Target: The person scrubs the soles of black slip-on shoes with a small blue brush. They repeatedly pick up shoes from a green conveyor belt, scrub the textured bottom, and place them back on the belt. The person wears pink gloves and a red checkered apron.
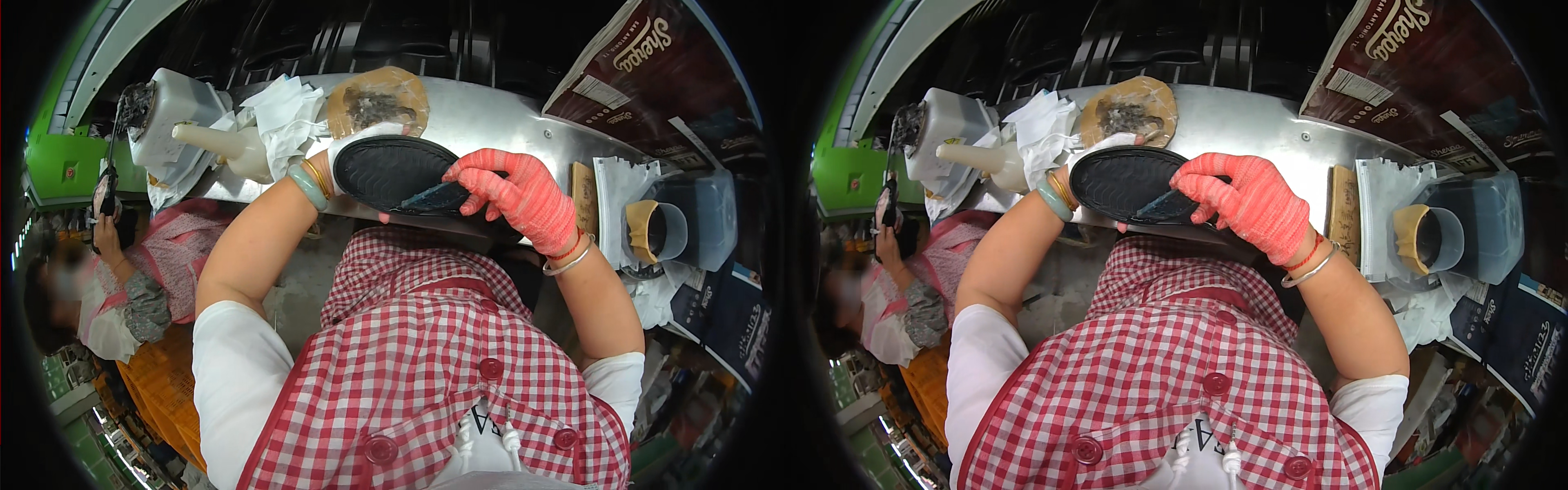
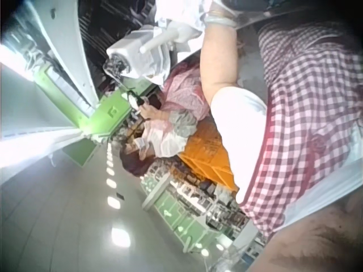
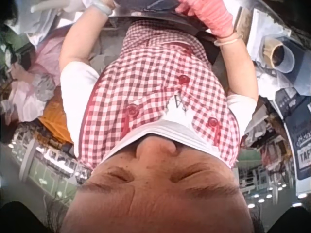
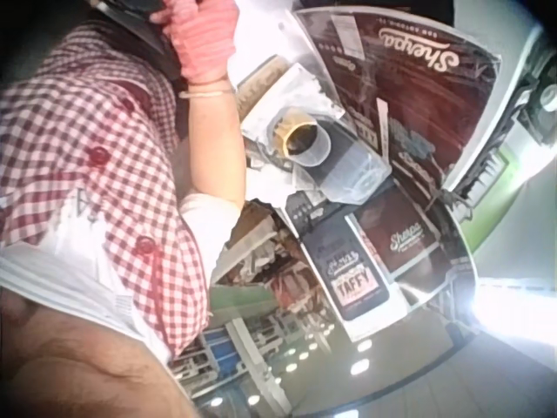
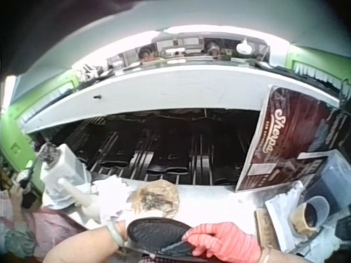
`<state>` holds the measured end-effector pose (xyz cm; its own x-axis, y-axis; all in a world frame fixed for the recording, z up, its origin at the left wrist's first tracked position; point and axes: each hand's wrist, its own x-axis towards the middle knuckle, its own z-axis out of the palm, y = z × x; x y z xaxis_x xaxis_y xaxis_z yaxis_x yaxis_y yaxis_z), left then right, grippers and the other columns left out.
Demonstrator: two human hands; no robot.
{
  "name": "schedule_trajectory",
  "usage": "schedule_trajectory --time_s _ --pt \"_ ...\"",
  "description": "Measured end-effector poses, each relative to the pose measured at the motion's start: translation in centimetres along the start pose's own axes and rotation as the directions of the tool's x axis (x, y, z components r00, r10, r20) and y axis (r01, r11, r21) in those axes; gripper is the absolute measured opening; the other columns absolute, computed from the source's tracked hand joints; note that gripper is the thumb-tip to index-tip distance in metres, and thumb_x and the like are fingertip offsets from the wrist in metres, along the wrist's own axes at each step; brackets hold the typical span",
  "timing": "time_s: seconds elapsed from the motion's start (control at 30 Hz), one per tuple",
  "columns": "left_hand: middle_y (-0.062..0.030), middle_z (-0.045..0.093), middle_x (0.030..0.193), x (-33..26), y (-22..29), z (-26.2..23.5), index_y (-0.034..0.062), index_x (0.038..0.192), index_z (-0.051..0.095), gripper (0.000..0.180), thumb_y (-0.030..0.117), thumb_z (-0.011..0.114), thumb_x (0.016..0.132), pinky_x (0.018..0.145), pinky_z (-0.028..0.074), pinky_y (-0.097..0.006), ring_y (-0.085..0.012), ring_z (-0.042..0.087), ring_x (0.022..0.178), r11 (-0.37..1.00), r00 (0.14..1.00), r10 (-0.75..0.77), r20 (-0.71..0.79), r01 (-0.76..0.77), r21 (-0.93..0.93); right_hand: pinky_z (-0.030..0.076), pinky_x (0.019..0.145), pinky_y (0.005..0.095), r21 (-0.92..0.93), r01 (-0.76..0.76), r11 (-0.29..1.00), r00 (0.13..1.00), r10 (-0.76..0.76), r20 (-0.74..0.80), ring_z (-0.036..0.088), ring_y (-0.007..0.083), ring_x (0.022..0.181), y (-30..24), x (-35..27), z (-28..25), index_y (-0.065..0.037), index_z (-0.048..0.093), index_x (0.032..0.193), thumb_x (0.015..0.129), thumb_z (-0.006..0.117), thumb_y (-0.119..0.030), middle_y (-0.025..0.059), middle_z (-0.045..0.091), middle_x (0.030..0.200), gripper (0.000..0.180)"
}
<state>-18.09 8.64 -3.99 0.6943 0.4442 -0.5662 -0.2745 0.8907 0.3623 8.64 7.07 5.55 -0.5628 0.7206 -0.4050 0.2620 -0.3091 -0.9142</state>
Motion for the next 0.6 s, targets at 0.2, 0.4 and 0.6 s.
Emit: schedule_trajectory --time_s 0.2,0.4,0.6 --pt "-0.0078 0.060 0.116 0.8 -0.5 -4.5 0.0032 0.120 0.054 0.036 0.024 0.053 0.091 0.091 0.047 -0.033 -0.0198 0.058 0.104 0.762 0.865 0.492 0.099 -0.483 0.431 0.046 0.058 0.0210 -0.072 -0.017 0.997 1.000 0.017 -0.008 0.059 0.0089 0.066 -0.5 -0.6 -1.2 -0.004 0.066 0.100 0.086 0.058 -0.025 0.0022 0.065 0.085 0.027" --pt "-0.0063 0.060 0.115 0.0 0.6 -0.9 0.0053 0.121 0.053 0.035 0.020 0.056 0.089 0.097 0.043 -0.034 -0.0192 0.054 0.110 0.788 0.907 0.358 0.219 -0.420 0.451 0.046 0.059 0.0221 -0.125 -0.009 0.992 1.000 0.006 -0.023 0.059 0.0092 0.066 -0.5 -1.2 -2.7 -0.004 0.067 0.098 0.085 0.059 -0.026 0.0022 0.064 0.082 0.026" --pt "-0.0089 0.064 0.107 -0.3 0.5 1.9 0.0060 0.118 0.055 0.034 0.022 0.058 0.089 0.088 0.049 -0.034 -0.0205 0.060 0.097 0.896 0.931 0.365 -0.023 -0.345 0.278 0.044 0.058 0.0215 -0.147 -0.042 0.988 0.997 0.032 -0.070 0.059 0.0089 0.067 0.4 -2.7 -4.4 -0.004 0.066 0.097 0.085 0.058 -0.024 0.0016 0.064 0.081 0.025"
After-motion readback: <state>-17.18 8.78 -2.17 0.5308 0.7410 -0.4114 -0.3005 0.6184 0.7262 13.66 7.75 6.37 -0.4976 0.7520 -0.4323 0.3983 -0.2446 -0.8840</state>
